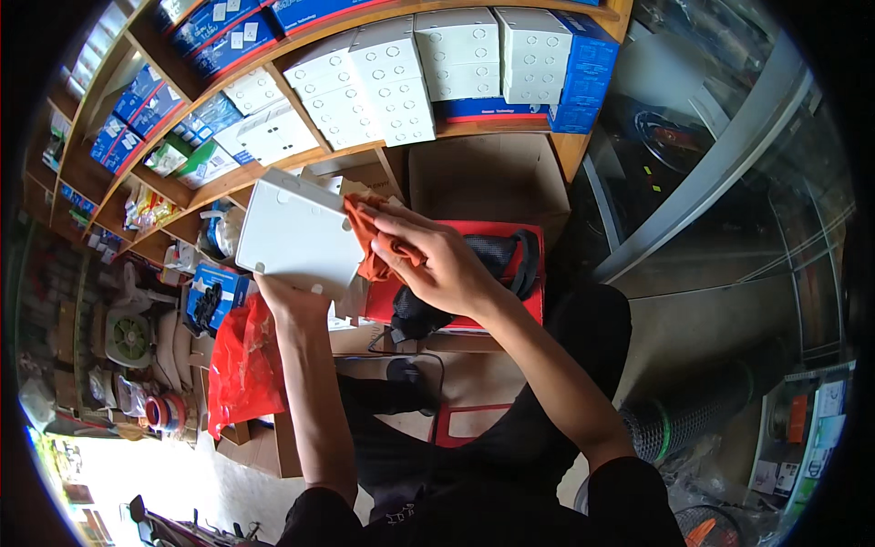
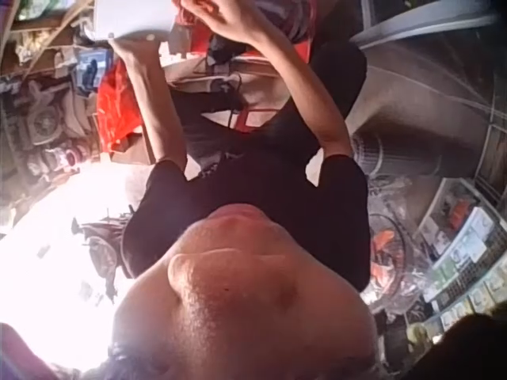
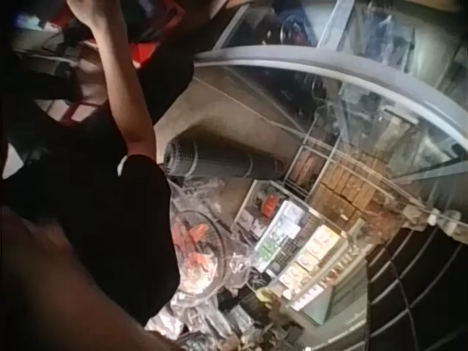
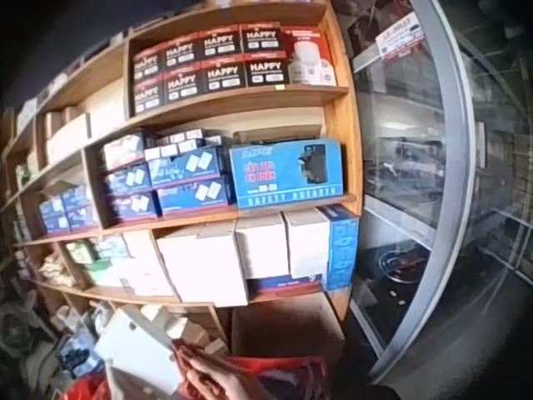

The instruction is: The recorder is wiping white electrical boxes with a cloth and placing them into a larger cardboard box.

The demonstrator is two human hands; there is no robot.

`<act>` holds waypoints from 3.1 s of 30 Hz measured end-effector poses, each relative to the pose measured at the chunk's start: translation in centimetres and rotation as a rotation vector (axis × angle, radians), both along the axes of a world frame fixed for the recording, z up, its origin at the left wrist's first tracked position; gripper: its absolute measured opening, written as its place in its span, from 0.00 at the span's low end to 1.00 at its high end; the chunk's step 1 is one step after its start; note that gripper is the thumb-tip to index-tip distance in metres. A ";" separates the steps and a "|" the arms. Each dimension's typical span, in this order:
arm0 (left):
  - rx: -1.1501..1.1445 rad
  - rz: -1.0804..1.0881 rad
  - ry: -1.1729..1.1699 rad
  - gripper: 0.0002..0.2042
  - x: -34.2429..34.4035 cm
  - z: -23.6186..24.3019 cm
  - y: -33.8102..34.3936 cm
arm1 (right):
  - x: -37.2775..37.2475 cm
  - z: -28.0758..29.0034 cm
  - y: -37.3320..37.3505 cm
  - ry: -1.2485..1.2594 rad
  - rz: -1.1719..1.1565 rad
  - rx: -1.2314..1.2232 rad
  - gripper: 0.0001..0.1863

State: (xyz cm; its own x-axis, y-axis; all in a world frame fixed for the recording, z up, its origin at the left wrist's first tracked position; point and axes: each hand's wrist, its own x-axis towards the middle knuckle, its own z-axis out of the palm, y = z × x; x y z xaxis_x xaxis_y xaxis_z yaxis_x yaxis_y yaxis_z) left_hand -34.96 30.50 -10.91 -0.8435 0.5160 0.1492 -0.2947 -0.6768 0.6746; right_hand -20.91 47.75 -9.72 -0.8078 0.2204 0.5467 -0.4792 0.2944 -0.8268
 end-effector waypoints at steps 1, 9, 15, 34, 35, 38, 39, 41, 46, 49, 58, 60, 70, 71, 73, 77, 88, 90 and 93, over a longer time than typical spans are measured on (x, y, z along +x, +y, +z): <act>0.004 0.046 -0.030 0.26 0.0 -0.5 -0.1 | -0.1 0.3 -0.2 0.000 -0.001 -0.001 0.18; -0.125 0.241 -0.311 0.27 1.9 -1.5 4.1 | -1.4 -0.7 0.9 0.130 -0.265 0.387 0.21; -0.212 0.350 -0.270 0.30 2.0 0.1 4.1 | -1.8 0.0 0.0 -0.135 0.094 -0.305 0.26; 0.076 -0.278 -0.300 0.27 5.7 0.1 2.2 | 0.1 0.8 -2.1 -0.303 0.178 0.184 0.06; 0.167 -0.256 -0.311 0.27 5.5 -0.2 2.6 | 0.0 0.5 -2.3 -0.303 0.177 0.186 0.06; 0.283 -0.364 -0.292 0.30 4.6 -3.1 2.8 | -0.2 -0.3 -3.5 -0.109 -0.003 0.380 0.07; 0.362 -0.386 -0.303 0.31 3.8 -4.8 2.6 | -0.5 0.1 -4.0 -0.105 0.007 0.380 0.07; 0.489 -0.487 -0.304 0.35 5.0 -4.4 3.3 | -0.9 0.8 -3.5 -0.124 -0.151 0.176 0.06; 0.329 -0.394 -0.408 0.33 6.7 -4.9 3.8 | -2.2 1.4 -1.4 -0.157 -0.152 0.067 0.25; 0.359 -0.379 -0.378 0.32 6.0 -5.9 4.0 | -1.0 0.2 -1.4 -0.341 0.074 0.440 0.36; 0.217 -0.442 -0.477 0.33 4.9 -4.9 3.0 | 1.0 2.2 -0.9 -0.257 -0.381 0.911 0.28; 0.261 -0.397 -0.502 0.34 4.6 -5.0 2.0 | 0.5 2.2 -0.3 -0.260 -0.392 0.837 0.27; -0.319 -0.298 -0.316 0.21 3.2 -2.5 2.3 | -2.2 -1.8 0.7 -0.091 -0.132 1.013 0.10; -0.327 -0.306 -0.318 0.21 3.3 -2.0 2.2 | -2.5 -2.0 1.1 -0.099 -0.139 1.006 0.10; -0.352 -0.272 -0.287 0.22 3.2 -0.9 1.8 | -2.7 -1.8 1.3 -0.281 0.005 0.850 0.12; -0.561 -0.060 -0.046 0.23 3.4 0.7 0.2 | -0.6 0.0 -0.2 -0.582 0.426 0.607 0.20; -0.525 -0.067 -0.019 0.24 4.8 2.4 2.8 | -1.4 -1.5 2.1 -0.477 0.216 0.600 0.11; -0.486 -0.163 -0.202 0.24 4.8 2.3 3.7 | -1.6 -2.6 2.6 -0.473 0.120 0.740 0.10; -0.455 -0.100 -0.125 0.22 5.1 2.1 5.2 | -2.8 -3.0 3.1 -0.117 -0.091 0.878 0.07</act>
